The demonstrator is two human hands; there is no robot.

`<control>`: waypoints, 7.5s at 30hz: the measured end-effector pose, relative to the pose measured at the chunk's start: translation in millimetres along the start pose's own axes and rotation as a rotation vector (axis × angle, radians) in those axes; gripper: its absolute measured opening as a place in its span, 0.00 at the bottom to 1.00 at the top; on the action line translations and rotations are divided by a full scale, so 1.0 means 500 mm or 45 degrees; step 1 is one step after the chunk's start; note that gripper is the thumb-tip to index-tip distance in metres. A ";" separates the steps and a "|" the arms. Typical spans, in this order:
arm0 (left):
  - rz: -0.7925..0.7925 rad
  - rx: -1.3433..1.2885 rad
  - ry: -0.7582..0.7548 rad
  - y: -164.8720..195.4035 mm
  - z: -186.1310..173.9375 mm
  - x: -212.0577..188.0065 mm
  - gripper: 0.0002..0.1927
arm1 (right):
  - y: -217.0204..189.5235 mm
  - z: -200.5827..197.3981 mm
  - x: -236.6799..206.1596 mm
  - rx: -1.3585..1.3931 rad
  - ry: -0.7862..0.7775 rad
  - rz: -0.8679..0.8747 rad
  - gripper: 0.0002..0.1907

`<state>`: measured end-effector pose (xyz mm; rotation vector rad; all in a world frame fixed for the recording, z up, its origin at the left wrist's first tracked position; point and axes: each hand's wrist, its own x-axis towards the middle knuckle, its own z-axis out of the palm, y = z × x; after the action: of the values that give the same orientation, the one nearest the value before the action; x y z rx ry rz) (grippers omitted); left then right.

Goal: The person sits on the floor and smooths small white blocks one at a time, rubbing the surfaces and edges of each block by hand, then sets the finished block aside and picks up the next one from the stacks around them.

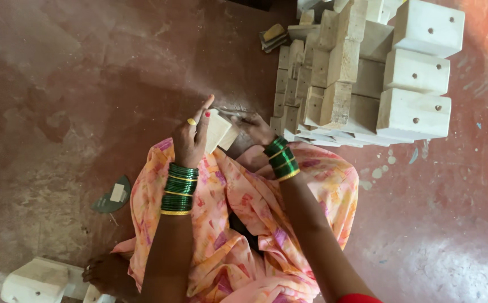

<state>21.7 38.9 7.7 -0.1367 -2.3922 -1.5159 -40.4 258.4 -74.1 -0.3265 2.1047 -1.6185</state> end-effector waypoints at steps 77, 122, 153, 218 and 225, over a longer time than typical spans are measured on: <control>-0.934 -1.288 1.055 -0.238 0.028 -0.109 0.35 | 0.171 0.260 -0.029 -0.005 0.910 -0.590 0.20; -0.543 -1.161 0.939 -0.199 0.159 -0.105 0.28 | 0.248 0.239 -0.079 -0.572 0.517 -0.597 0.32; -0.062 -0.364 0.299 -0.073 0.215 -0.190 0.23 | 0.116 0.121 -0.144 -1.327 0.441 -0.682 0.28; -0.210 0.078 0.133 -0.137 0.141 -0.224 0.14 | 0.178 0.016 0.000 -0.239 0.090 0.272 0.20; -0.591 0.922 -0.026 -0.135 0.070 -0.250 0.23 | 0.193 0.083 -0.148 0.714 0.451 0.214 0.11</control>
<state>117.1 50.7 -102.9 0.5947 -2.9494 -0.6835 52.9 284.0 -158.7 0.3330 1.7346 -2.1831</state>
